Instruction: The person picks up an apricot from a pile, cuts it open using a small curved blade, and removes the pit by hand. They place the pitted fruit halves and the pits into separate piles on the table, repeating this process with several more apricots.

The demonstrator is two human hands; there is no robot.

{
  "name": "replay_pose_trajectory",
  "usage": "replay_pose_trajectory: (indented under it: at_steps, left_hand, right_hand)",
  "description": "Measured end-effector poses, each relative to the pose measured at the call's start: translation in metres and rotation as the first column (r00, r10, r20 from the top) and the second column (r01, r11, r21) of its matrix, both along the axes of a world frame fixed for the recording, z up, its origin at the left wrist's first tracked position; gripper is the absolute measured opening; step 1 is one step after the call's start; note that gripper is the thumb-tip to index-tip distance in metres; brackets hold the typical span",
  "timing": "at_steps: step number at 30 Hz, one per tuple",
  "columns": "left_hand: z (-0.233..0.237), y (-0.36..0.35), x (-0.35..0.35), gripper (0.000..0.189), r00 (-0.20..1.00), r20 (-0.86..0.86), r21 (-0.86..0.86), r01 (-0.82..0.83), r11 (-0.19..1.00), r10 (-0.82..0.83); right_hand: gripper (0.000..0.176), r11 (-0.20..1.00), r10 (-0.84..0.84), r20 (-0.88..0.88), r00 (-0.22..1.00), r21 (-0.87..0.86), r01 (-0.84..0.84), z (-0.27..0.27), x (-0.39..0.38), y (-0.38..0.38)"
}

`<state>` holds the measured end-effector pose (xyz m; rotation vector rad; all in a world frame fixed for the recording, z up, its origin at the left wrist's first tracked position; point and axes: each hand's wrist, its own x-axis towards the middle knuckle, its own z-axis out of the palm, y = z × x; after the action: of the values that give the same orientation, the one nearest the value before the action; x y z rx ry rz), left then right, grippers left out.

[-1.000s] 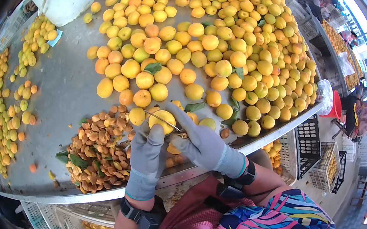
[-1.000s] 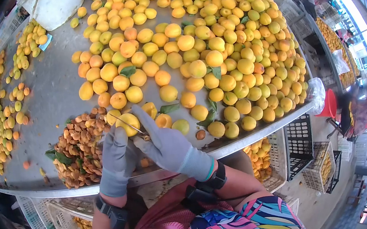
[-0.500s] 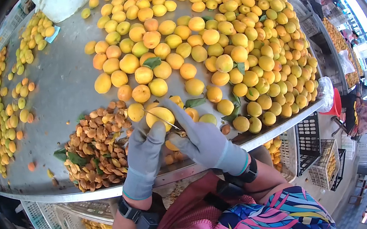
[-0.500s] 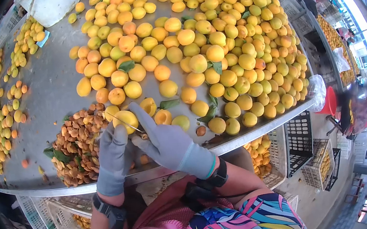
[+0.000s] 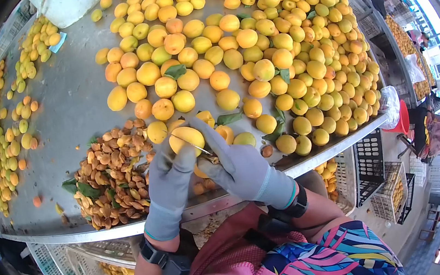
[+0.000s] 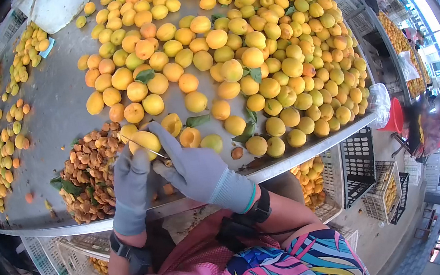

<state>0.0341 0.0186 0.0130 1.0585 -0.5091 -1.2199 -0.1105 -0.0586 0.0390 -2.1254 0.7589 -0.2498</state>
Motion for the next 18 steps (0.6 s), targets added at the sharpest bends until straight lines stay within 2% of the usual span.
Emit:
replay_pose_trajectory:
  at_steps: [1,5,7,8,10,14,15,16,18]
  left_hand:
    - [0.002,0.0,0.003,0.053,0.951,0.305,-0.003,0.05,0.999,-0.047]
    - [-0.003,0.0,0.002,0.052,0.922,0.386,0.012,0.016,1.0,-0.019]
    - [-0.012,0.0,0.0,0.052,0.963,0.265,-0.001,-0.057,0.998,0.056]
    - [-0.013,0.001,0.0,0.052,0.962,0.267,-0.001,-0.054,0.999,0.052]
    - [-0.014,0.003,0.0,0.054,0.988,-0.139,0.167,-0.046,0.985,0.07]
    - [-0.007,0.0,-0.006,0.052,0.992,-0.09,0.068,-0.087,0.994,0.093]
    - [0.002,-0.001,-0.004,0.052,0.976,0.209,0.045,-0.075,0.996,0.064]
    - [0.007,-0.002,-0.003,0.052,0.871,0.49,0.025,-0.053,0.998,0.035]
    - [0.005,-0.004,-0.005,0.051,0.903,0.425,-0.011,-0.061,0.998,0.06]
  right_hand:
    - [0.073,1.0,0.0,0.0,1.0,0.004,0.0,-0.003,-0.001,0.0]
    - [0.074,0.998,0.0,0.05,0.999,-0.064,0.003,-0.016,-0.001,0.0]
    - [0.074,0.998,-0.016,0.09,0.996,-0.067,0.022,-0.016,0.001,0.003]
    - [0.074,0.998,-0.041,0.056,0.998,-0.055,0.044,-0.015,0.001,0.004]
    - [0.073,0.997,-0.062,0.018,0.998,-0.046,0.063,-0.015,0.001,0.004]
    - [0.072,0.997,-0.068,0.017,0.998,-0.02,0.068,-0.012,-0.001,0.004]
    - [0.071,0.998,-0.059,0.002,0.998,0.006,0.059,-0.009,-0.002,0.003]
    - [0.071,0.998,-0.061,0.002,0.998,0.008,0.061,-0.012,-0.002,0.003]
    - [0.071,0.997,-0.048,0.131,0.99,-0.059,0.056,-0.019,0.0,0.002]
